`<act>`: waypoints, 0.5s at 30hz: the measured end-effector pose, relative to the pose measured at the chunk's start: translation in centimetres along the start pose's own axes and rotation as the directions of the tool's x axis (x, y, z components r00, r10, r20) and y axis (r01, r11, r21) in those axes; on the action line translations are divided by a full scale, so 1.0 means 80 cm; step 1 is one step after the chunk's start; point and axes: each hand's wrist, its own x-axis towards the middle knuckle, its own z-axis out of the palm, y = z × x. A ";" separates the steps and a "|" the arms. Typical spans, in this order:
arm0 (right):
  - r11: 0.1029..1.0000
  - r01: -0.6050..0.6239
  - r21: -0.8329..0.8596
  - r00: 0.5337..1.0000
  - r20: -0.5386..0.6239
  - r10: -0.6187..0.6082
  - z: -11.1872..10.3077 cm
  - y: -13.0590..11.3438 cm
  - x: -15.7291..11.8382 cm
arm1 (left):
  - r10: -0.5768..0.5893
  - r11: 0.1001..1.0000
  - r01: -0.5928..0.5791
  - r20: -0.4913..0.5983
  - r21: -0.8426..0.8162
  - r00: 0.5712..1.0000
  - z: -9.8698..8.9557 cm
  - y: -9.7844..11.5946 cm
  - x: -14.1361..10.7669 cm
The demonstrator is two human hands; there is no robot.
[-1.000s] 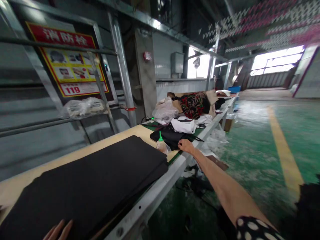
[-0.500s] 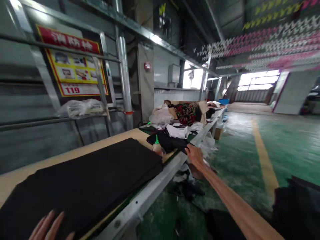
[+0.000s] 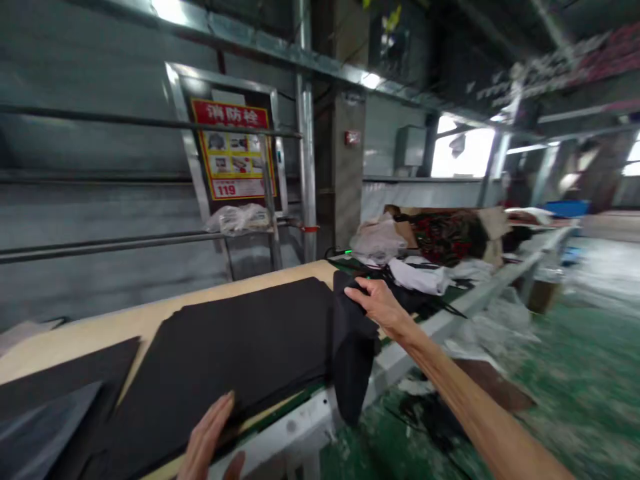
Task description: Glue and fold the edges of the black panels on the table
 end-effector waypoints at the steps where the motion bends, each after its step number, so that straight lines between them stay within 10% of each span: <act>1: 0.995 0.091 -0.040 0.996 -0.002 -0.091 0.027 -0.008 0.012 | -0.018 0.999 0.017 0.013 0.027 1.000 -0.003 0.010 0.001; 4: 0.953 0.286 -0.103 0.957 0.072 -0.279 0.120 -0.026 0.047 | -0.088 0.986 0.080 0.044 0.148 0.995 -0.026 0.018 -0.004; 8: 0.973 0.231 -0.031 0.928 0.308 -0.210 0.252 -0.022 0.080 | -0.281 0.900 0.270 -0.020 0.342 0.960 -0.079 -0.017 -0.036; 12: 0.985 0.170 0.012 0.857 0.492 -0.154 0.349 0.021 0.074 | -0.487 0.740 0.522 -0.198 0.425 0.851 -0.124 -0.043 -0.061; 15: 0.893 0.447 -0.060 0.793 0.489 -0.364 0.430 0.043 0.042 | -0.636 0.617 0.567 -0.078 0.546 0.768 -0.157 -0.031 -0.062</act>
